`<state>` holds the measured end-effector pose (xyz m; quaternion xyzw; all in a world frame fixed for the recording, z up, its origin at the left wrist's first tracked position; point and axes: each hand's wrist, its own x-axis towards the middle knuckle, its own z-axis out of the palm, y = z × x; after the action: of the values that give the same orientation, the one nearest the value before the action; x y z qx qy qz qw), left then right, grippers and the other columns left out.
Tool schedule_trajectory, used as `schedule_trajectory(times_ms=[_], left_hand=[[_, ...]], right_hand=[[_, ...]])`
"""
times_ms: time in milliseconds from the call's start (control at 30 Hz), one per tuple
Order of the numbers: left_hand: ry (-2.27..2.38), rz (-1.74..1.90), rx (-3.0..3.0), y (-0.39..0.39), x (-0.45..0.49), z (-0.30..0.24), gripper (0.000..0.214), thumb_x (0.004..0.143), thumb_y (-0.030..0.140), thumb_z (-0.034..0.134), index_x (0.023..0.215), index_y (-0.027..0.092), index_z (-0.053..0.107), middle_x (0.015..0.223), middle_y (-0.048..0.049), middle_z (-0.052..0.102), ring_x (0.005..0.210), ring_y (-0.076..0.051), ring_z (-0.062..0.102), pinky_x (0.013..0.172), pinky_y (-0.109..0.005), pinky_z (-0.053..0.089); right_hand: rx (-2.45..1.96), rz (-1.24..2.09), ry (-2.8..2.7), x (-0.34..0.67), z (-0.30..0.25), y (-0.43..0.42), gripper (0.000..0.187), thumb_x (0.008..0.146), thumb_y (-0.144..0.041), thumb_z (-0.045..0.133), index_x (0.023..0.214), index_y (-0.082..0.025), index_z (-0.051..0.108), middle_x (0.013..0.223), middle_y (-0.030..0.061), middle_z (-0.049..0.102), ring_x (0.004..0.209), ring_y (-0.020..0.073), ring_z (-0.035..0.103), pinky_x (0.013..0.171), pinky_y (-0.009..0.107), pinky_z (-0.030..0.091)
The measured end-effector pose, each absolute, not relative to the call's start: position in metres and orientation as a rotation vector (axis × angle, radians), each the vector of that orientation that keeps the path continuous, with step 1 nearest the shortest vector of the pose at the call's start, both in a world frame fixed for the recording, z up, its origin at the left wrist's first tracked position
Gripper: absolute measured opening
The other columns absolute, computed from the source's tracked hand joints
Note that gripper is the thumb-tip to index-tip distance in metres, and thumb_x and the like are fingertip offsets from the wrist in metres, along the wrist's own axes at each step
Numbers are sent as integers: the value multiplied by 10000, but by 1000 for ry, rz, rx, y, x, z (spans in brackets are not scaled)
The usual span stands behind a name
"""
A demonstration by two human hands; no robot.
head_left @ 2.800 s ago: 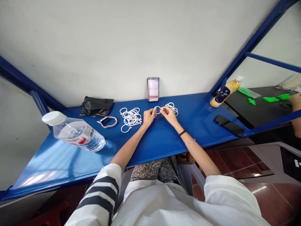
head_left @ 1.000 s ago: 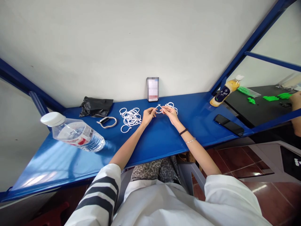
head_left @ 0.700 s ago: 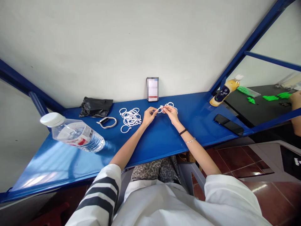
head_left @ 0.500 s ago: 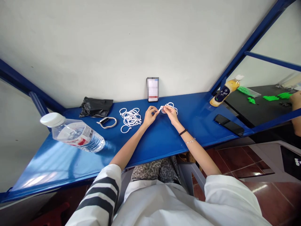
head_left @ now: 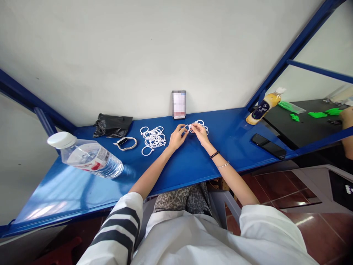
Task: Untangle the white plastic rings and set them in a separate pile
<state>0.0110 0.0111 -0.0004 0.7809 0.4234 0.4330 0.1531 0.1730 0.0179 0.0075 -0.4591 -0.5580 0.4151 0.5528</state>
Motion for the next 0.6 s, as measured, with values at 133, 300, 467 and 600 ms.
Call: schedule_trajectory(times_ms=[133,300,467,600], left_hand=[[1225,1234,2199,10,11,1,201,927,360,531,908,191,639,1263,-77,578,581,-63,518,586,-229,438],[1197,1237,2120,8,12,4,267,888,352,587,1106,198,578,1142,-83,627,786,-137,618,601,-226,451],[1199,1269,2007,14,12,-1,555,837,372,657,1323,195,457,1144,-88,635,778,-141,623,646,-244,487],[1159,1296,1968,19,12,-5,534,826,384,666,1292,174,512,1053,-83,663,687,-123,606,652,-253,507]], right_hand=[[-1057,982,-1329,172,8,17,432,740,-613,650,906,-214,641,914,44,669,848,176,642,742,293,534],[-1033,1014,-1316,172,8,16,420,750,-615,639,899,-223,621,905,32,662,849,164,631,744,278,531],[-1012,1079,-1263,171,10,14,440,741,-638,638,914,-235,612,926,31,670,870,162,631,761,280,537],[-1012,1089,-1284,171,12,13,427,753,-641,618,920,-248,611,933,31,669,876,168,635,747,283,534]])
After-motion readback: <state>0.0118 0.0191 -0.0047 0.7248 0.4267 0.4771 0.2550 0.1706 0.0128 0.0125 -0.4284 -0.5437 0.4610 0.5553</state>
